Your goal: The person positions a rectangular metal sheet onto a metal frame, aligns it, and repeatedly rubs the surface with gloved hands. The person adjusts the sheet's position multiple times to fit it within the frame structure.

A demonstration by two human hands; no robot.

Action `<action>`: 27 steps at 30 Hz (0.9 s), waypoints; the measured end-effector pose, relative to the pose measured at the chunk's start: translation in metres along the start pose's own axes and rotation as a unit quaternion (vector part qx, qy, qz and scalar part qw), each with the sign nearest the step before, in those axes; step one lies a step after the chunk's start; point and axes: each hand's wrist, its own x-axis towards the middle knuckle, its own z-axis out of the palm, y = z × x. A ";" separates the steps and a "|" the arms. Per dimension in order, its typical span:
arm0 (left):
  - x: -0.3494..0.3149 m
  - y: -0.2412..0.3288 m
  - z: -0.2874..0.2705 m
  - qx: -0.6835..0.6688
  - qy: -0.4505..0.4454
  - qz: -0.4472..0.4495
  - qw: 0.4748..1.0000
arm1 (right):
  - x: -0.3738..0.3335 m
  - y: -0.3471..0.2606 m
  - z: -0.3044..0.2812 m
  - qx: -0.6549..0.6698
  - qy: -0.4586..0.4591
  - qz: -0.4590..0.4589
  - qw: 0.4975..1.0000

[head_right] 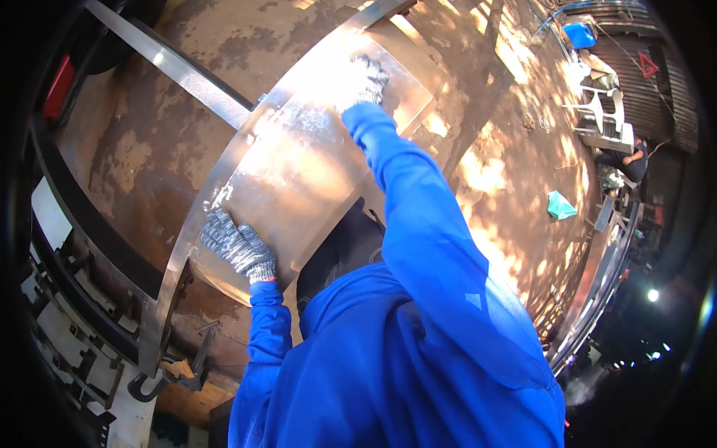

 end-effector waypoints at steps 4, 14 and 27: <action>0.003 -0.006 0.016 0.009 -0.005 0.006 1.000 | -0.043 0.001 0.002 0.038 0.170 -0.064 0.983; 0.003 0.000 0.009 0.026 -0.015 0.013 0.999 | -0.045 0.001 -0.016 -0.004 0.035 -0.052 0.998; 0.004 0.000 0.013 0.052 0.036 0.003 0.998 | -0.019 -0.032 -0.006 -0.022 0.016 -0.049 0.998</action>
